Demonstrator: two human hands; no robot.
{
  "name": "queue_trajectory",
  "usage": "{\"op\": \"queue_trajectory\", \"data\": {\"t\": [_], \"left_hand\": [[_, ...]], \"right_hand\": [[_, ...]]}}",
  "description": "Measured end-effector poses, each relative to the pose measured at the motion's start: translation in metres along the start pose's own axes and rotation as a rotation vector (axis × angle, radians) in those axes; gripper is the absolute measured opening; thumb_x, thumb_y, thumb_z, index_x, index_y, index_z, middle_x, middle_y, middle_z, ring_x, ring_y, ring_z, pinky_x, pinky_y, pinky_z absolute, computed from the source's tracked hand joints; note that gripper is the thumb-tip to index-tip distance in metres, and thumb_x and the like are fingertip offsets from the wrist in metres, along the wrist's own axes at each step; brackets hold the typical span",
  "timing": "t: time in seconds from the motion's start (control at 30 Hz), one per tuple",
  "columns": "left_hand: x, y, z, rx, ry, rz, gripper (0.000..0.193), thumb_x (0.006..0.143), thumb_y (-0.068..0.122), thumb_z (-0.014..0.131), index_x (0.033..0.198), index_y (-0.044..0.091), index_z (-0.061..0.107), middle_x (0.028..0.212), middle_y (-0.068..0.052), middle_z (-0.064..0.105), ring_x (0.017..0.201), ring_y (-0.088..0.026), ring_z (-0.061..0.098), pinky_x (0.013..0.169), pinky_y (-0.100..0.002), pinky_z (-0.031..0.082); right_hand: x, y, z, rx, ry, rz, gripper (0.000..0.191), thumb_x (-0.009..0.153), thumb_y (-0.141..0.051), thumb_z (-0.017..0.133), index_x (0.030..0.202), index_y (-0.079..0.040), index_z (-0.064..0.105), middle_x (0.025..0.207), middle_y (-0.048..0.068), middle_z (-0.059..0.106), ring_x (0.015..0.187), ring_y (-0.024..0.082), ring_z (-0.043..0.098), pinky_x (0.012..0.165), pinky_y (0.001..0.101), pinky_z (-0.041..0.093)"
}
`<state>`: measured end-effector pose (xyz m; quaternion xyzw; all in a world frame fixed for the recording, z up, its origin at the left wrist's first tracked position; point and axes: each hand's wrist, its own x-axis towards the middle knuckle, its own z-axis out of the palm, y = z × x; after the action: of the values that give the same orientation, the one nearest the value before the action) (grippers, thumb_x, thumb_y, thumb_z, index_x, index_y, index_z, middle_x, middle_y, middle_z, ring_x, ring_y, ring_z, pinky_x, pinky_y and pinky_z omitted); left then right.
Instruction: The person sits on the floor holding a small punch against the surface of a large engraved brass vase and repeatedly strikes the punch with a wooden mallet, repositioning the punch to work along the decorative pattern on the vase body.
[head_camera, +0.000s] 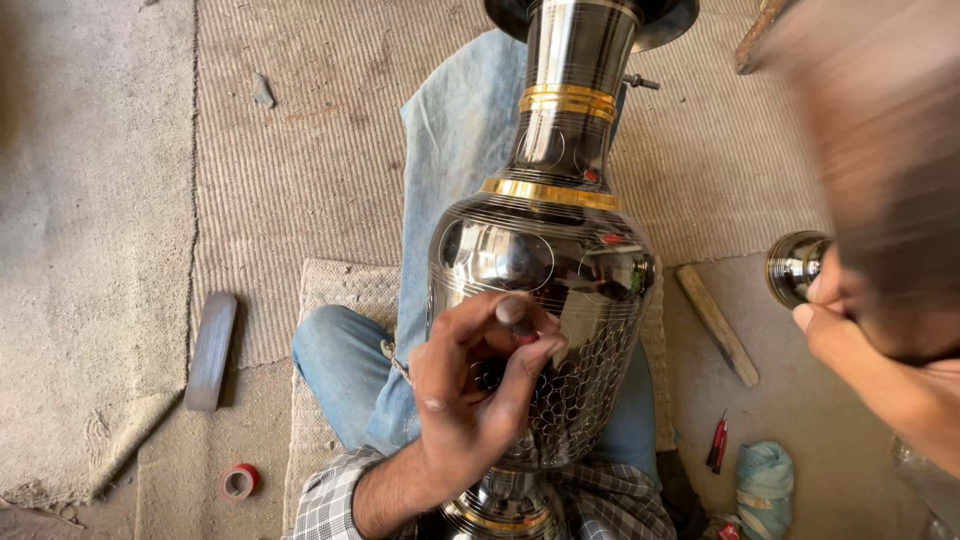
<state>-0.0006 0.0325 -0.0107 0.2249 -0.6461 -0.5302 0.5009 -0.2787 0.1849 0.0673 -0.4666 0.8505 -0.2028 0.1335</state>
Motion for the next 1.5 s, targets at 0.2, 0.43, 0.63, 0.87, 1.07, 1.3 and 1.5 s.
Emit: {"op": "queue_trajectory", "data": {"t": [0.2, 0.43, 0.63, 0.87, 1.07, 1.3, 1.5], "left_hand": [[0.014, 0.006, -0.010, 0.215, -0.166, -0.058, 0.037, 0.086, 0.002, 0.086, 0.118, -0.002, 0.068, 0.077, -0.006, 0.075, 0.065, -0.010, 0.073, 0.055, -0.026, 0.057], [0.049, 0.017, -0.021, 0.108, -0.562, 0.081, 0.042, 0.095, 0.001, 0.076, 0.135, 0.004, 0.063, 0.112, -0.006, 0.077, 0.102, -0.021, 0.079, 0.087, -0.029, 0.064], [0.071, 0.009, -0.021, -0.003, -0.884, 0.156, 0.048, 0.095, -0.002, 0.068, 0.141, 0.010, 0.059, 0.126, -0.004, 0.075, 0.114, -0.021, 0.077, 0.097, -0.030, 0.065], [0.093, -0.007, 0.000, -0.045, -1.190, 0.207, 0.047, 0.099, 0.008, 0.068, 0.143, 0.020, 0.060, 0.133, 0.000, 0.074, 0.117, -0.019, 0.076, 0.083, -0.029, 0.066], [0.104, -0.011, 0.009, -0.084, -1.361, 0.254, 0.046, 0.096, 0.014, 0.068, 0.141, 0.020, 0.059, 0.130, -0.003, 0.075, 0.103, -0.017, 0.079, 0.068, -0.033, 0.063], [0.106, -0.016, 0.009, -0.015, -1.501, 0.272, 0.058, 0.092, 0.011, 0.070, 0.147, 0.024, 0.056, 0.112, 0.000, 0.080, 0.077, -0.011, 0.078, 0.055, -0.031, 0.056], [0.105, -0.014, 0.015, -0.023, -1.466, 0.261, 0.050, 0.094, 0.015, 0.072, 0.142, 0.024, 0.060, 0.109, 0.002, 0.081, 0.080, -0.008, 0.078, 0.057, -0.030, 0.055]], "right_hand": [[0.029, -0.001, -0.024, -0.246, -0.297, -0.665, 0.073, 0.071, 0.002, 0.071, 0.141, -0.012, 0.058, 0.095, 0.005, 0.071, 0.072, 0.011, 0.066, 0.064, 0.0276, 0.056], [-0.058, 0.112, 0.015, -0.179, -0.065, -0.398, 0.080, 0.077, 0.001, 0.072, 0.152, -0.005, 0.045, 0.129, 0.019, 0.065, 0.102, 0.021, 0.068, 0.085, 0.0246, 0.055], [-0.115, 0.094, 0.065, 0.034, 0.296, -0.233, 0.080, 0.073, 0.003, 0.077, 0.146, -0.001, 0.046, 0.118, 0.023, 0.066, 0.100, 0.026, 0.070, 0.088, 0.0312, 0.057], [-0.140, 0.066, 0.116, 0.090, 0.467, -0.232, 0.071, 0.076, 0.007, 0.078, 0.140, 0.002, 0.048, 0.095, 0.017, 0.067, 0.084, 0.024, 0.070, 0.083, 0.0333, 0.057], [-0.170, 0.058, 0.136, 0.434, 0.460, 0.244, 0.045, 0.085, 0.009, 0.077, 0.122, 0.001, 0.051, 0.087, 0.014, 0.066, 0.082, 0.021, 0.070, 0.088, 0.0353, 0.059], [-0.152, 0.072, 0.115, 0.082, 0.387, -0.216, 0.050, 0.075, -0.001, 0.075, 0.117, 0.000, 0.048, 0.091, 0.021, 0.066, 0.085, 0.031, 0.069, 0.084, 0.0424, 0.058], [-0.143, 0.063, 0.141, 0.146, 0.554, -0.239, 0.062, 0.079, 0.005, 0.076, 0.134, 0.004, 0.045, 0.094, 0.013, 0.067, 0.087, 0.023, 0.070, 0.080, 0.0347, 0.059]]}}
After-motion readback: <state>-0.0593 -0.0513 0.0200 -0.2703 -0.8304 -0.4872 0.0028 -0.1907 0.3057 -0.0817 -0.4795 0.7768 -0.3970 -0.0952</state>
